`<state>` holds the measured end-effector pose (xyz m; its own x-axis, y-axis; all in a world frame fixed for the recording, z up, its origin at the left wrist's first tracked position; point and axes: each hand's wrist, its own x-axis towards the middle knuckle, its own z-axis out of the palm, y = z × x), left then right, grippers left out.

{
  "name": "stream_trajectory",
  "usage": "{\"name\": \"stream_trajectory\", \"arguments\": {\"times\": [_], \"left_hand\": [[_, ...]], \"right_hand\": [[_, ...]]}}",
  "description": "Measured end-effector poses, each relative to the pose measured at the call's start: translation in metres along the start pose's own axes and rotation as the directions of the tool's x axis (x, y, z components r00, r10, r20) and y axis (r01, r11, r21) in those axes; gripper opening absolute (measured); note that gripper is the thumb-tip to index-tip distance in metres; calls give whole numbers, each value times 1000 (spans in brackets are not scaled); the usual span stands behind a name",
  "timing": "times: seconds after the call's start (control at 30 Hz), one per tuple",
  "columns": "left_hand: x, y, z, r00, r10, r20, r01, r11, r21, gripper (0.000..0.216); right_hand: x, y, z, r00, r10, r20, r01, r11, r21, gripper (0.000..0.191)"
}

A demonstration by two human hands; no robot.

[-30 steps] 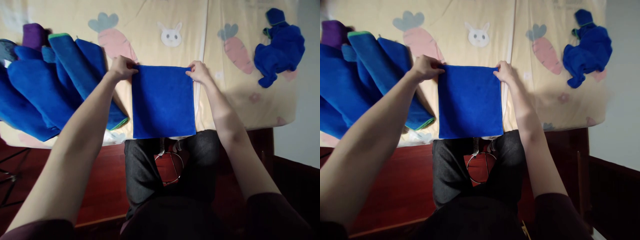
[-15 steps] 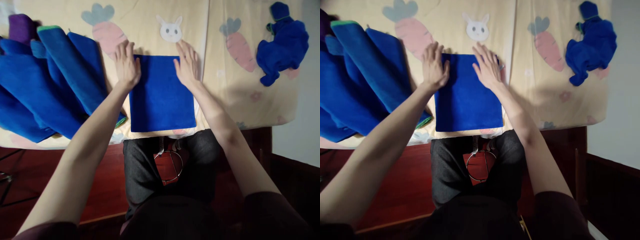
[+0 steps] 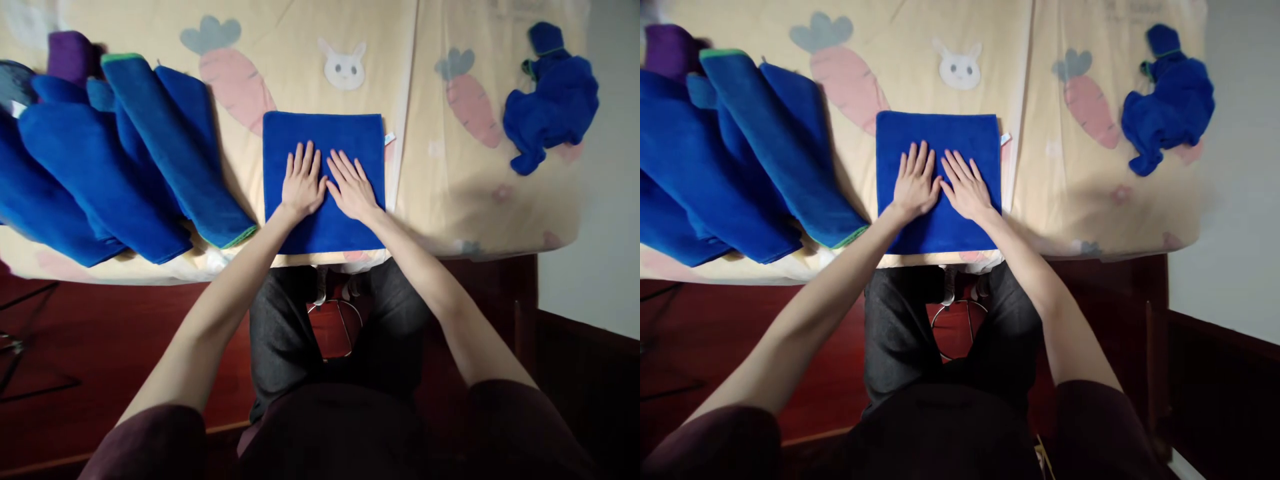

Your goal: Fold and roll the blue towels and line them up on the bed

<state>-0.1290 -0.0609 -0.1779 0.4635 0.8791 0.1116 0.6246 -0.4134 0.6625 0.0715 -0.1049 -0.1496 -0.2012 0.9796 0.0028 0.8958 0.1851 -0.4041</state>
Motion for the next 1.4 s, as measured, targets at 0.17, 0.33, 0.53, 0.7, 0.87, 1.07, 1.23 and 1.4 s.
{"name": "stream_trajectory", "arguments": {"times": [0.17,0.33,0.53,0.7,0.87,1.07,1.23,1.4], "left_hand": [[-63,-3,-17,998,-59,-17,60,996,70,76],[-123,20,-19,995,-37,90,18,979,204,77],[-225,32,-13,991,-105,78,82,962,261,78],[-274,27,-21,979,-205,24,193,950,245,78],[-290,35,-25,964,-260,-59,267,942,201,66],[-276,46,-24,945,-302,-124,322,925,204,65],[-262,43,-18,951,-259,-171,289,941,178,67],[-251,31,-9,948,-244,-205,278,948,156,65]], "right_hand": [[-26,17,-9,963,268,-32,-268,963,-13,69],[-78,-16,-8,996,91,11,-91,996,-14,71],[-162,-39,4,980,158,117,-157,987,-18,70],[-195,-26,-17,962,225,155,-232,972,27,65],[-252,-18,-30,921,389,-23,-384,917,110,44],[-279,-36,-28,876,443,-190,-419,895,155,45],[-274,-37,-19,884,431,-180,-403,899,173,46],[-265,-23,-1,902,362,-233,-333,930,158,43]]}}
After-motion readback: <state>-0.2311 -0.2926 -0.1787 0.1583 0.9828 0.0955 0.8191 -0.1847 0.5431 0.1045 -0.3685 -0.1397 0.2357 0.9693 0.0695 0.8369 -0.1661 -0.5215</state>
